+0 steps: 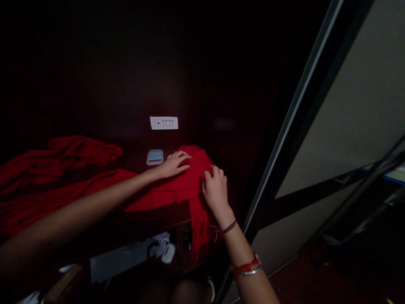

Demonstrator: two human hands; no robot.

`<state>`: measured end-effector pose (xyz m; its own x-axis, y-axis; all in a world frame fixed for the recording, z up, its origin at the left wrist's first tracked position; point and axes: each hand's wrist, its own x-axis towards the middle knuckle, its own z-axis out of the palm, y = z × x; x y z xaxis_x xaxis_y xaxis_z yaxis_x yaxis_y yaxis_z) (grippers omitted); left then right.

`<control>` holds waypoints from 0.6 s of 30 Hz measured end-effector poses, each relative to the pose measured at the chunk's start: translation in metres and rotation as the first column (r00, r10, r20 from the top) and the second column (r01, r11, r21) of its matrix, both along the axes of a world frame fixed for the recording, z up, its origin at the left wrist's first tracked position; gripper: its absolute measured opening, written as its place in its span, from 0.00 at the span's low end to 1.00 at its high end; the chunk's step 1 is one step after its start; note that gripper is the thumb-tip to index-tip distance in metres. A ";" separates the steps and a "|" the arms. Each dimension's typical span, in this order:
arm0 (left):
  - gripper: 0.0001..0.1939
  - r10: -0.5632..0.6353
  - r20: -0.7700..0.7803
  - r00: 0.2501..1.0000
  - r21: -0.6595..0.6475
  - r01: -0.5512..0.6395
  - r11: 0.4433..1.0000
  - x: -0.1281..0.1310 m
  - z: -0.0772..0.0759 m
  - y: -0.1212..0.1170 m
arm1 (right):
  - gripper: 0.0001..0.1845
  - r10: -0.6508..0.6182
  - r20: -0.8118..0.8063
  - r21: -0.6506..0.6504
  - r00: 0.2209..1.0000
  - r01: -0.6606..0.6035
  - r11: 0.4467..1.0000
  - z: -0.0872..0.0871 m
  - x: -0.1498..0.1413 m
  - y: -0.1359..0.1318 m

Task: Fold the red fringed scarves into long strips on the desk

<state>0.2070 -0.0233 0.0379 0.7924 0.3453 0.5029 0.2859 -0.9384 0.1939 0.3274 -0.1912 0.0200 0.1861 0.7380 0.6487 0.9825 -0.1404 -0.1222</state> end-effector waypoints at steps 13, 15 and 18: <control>0.32 0.736 -0.221 0.640 0.087 -0.739 0.668 -0.270 -0.037 -0.014 | 0.18 0.569 0.054 -0.326 0.820 -0.524 0.787 -0.004 -0.091 0.041; 0.38 0.811 -0.292 0.508 0.025 -0.843 0.537 -0.297 -0.046 -0.018 | 0.21 0.602 0.056 -0.325 0.797 -0.555 0.766 -0.007 -0.113 0.059; 0.45 0.801 -0.390 0.455 -0.060 -0.880 0.471 -0.327 -0.054 -0.023 | 0.27 0.596 0.066 -0.303 0.800 -0.553 0.776 -0.017 -0.135 0.080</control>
